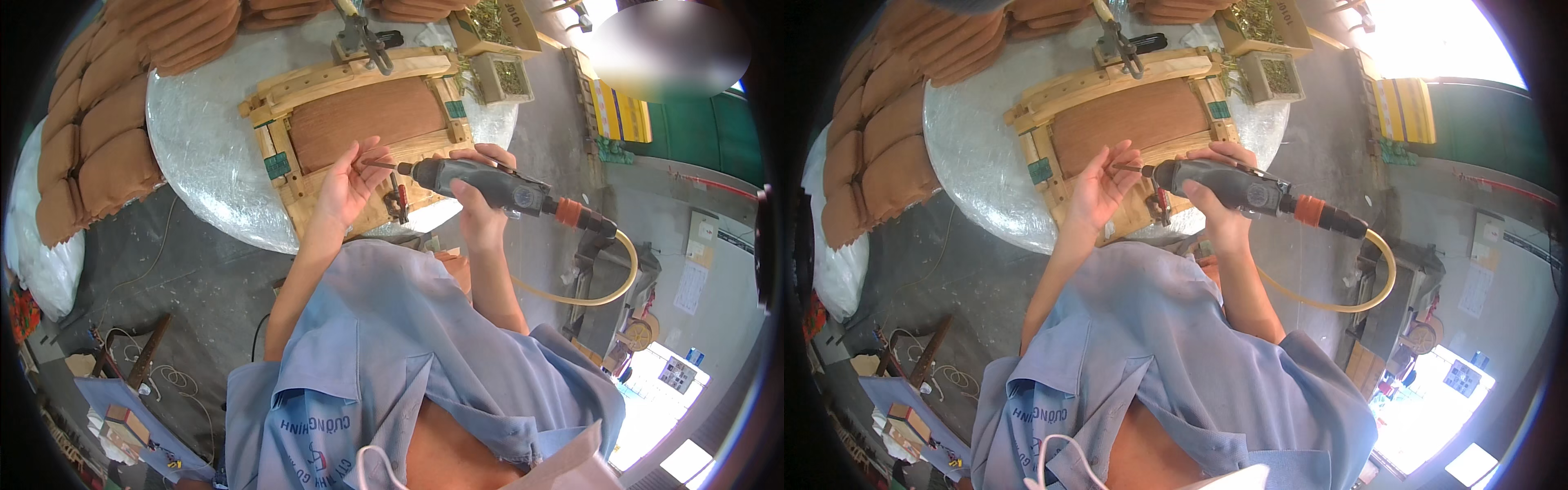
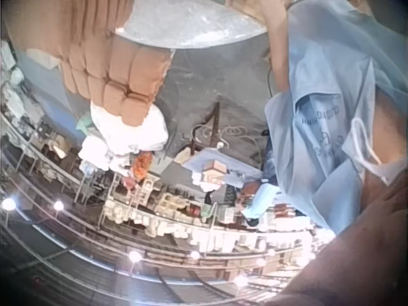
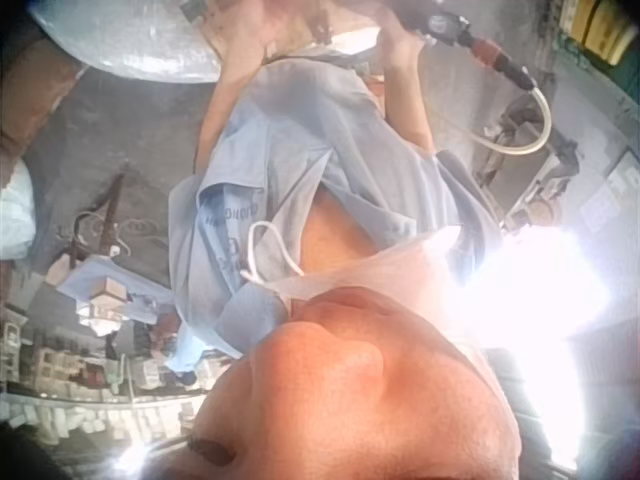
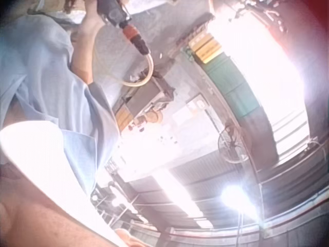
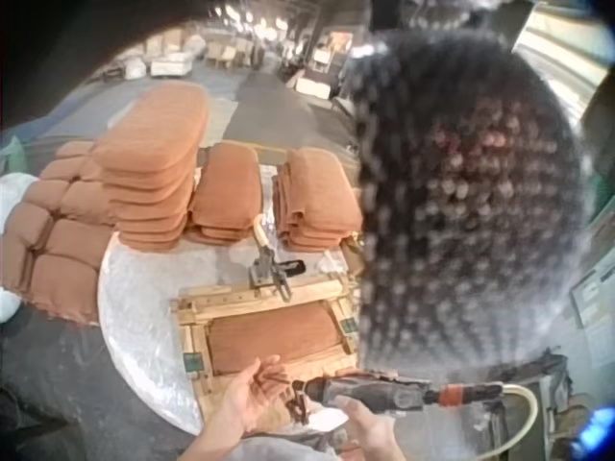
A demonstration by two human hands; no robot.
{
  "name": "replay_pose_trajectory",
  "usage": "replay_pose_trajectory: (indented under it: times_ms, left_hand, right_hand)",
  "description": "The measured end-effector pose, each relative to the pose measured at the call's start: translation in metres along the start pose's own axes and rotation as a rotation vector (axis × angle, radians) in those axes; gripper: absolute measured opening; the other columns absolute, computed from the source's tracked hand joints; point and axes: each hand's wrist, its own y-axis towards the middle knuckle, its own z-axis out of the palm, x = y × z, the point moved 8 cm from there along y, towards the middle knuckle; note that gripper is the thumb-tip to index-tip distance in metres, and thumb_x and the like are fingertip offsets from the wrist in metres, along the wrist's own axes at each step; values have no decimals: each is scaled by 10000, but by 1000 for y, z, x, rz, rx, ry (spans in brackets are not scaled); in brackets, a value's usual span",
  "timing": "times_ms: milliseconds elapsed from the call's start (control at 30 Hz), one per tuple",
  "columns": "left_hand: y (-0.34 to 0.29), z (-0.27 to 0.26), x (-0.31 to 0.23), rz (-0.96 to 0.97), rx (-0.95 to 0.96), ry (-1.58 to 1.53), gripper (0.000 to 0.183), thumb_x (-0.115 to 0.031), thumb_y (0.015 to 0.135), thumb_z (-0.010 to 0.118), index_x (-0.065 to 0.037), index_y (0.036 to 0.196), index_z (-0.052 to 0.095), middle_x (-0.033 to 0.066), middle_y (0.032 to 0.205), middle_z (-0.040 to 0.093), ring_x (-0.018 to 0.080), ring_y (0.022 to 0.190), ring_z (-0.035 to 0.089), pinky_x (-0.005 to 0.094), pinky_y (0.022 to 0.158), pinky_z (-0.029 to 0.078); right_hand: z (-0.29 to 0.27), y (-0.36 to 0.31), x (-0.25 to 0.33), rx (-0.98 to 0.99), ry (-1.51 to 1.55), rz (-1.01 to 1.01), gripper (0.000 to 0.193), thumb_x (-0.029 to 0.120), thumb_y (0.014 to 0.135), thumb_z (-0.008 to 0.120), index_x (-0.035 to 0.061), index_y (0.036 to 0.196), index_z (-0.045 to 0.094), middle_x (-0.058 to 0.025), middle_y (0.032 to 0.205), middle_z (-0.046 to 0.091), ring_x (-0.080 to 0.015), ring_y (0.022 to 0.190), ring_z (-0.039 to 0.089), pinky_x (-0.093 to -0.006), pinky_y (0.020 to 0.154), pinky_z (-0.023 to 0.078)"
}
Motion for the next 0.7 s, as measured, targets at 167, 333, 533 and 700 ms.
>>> replay_pose_trajectory:
  times_ms: [167, 333, 533, 700]
  left_hand:
    - [5, -32, -1, 66, -244, 149, 313, -305, 1108, 620, -7, 1164, 698, 114, 975, 746, 214, 851, 755, 347, 797, 666]
    - [8, -85, -35, 255, -489, 566, 312, -313, 1063, 702, -104, 838, 647, -1, 688, 621, 94, 547, 593, 248, 490, 481]
    - [28, -72, -55, 245, -506, 779, 358, -321, 1044, 730, -121, 784, 588, -22, 593, 526, 86, 511, 500, 258, 483, 371]
    - [36, -77, -56, 253, -603, 802, 405, -324, 1036, 741, -107, 735, 578, -9, 581, 538, 91, 449, 475, 261, 428, 346]
  right_hand:
    - [-25, 27, -4, -111, -62, -111, 660, 42, 800, 851, 31, 1367, 514, -173, 1164, 716, -269, 1104, 725, -404, 991, 576]
    - [-69, 129, -28, -244, -174, -209, 574, 15, 760, 873, 19, 1272, 612, -120, 1069, 763, -171, 1005, 730, -327, 909, 588]
    - [-88, 196, -91, -257, -281, -215, 498, 16, 786, 849, -4, 1243, 651, -106, 1030, 768, -177, 943, 744, -335, 892, 598]
    - [-88, 224, -122, -220, -299, -220, 487, 3, 807, 837, -10, 1250, 635, -136, 1092, 759, -196, 968, 746, -338, 901, 610]
